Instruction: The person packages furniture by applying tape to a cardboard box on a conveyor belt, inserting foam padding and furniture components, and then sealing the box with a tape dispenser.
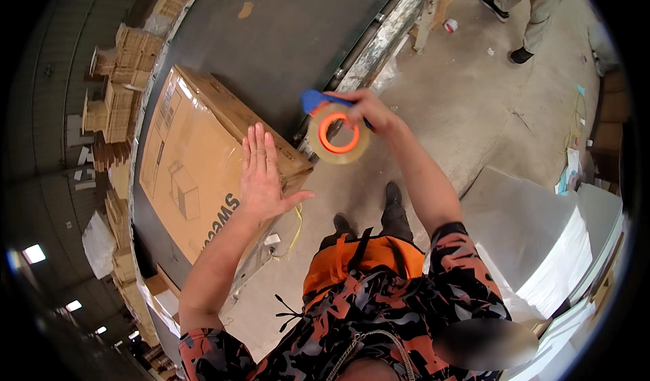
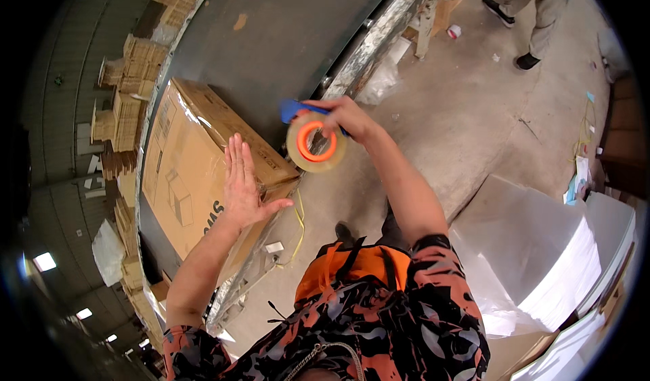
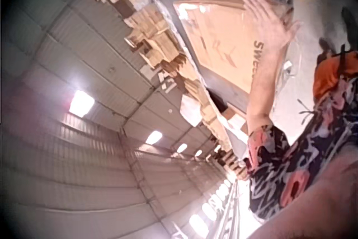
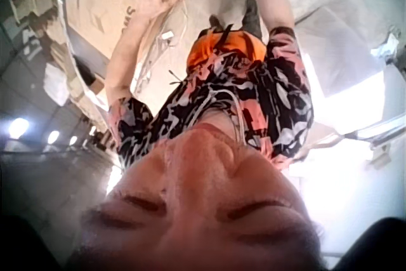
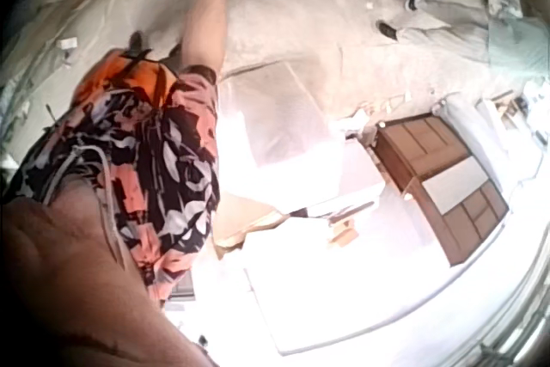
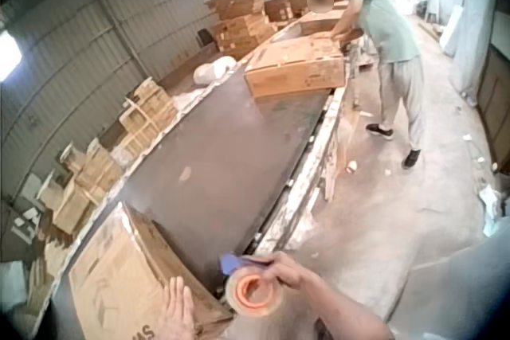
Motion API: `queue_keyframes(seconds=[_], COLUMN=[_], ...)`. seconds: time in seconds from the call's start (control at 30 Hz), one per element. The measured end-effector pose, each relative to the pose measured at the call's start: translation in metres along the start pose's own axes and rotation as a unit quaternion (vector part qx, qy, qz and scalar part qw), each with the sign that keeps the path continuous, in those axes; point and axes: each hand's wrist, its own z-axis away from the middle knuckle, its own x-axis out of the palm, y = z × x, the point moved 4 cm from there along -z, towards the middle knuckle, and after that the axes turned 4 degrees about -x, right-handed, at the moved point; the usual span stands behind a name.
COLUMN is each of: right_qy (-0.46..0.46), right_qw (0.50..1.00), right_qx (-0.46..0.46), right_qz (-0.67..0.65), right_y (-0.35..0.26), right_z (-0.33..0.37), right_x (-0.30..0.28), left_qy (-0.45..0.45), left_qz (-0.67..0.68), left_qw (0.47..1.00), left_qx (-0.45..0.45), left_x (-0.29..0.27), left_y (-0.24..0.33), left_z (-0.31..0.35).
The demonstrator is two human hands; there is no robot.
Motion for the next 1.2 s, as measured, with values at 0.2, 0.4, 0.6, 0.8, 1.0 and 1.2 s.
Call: queue_keyframes(seconds=[0.2, 0.4, 0.6, 0.8, 1.0, 1.2], right_qy=[-0.277, -0.22, -0.457, -0.101, -0.104, -0.275], right_qw=[0.919, 0.926, 0.723, 0.981, 0.986, 0.924], right_qx=[0.101, -0.038, -0.005, 0.124, 0.041, 0.143], right_qz=[0.26, 0.305, 0.518, 0.112, 0.124, 0.223], right_y=[0.019, 0.084, 0.123, 0.083, 0.01, 0.059], right_z=[-0.022, 0.091, 0.097, 0.093, -0.042, 0.002], right_x=[0.042, 0.094, 0.217, 0.016, -0.025, 0.002], left_qy=[-0.037, -0.132, -0.043, -0.046, 0.028, -0.037], left_qz=[0.019, -0.004, -0.059, -0.058, 0.015, -0.025], left_qw=[0.999, 0.991, 0.997, 0.997, 0.999, 0.999], left_qx=[0.0, -0.014, 0.03, 0.001, 0.015, 0.017], left_x=[-0.001, 0.003, 0.002, 0.006, 0.001, -0.004], left_y=[0.002, 0.007, 0.011, 0.009, 0.015, 0.018], left_z=[-0.014, -0.018, -0.039, -0.025, -0.027, -0.037])
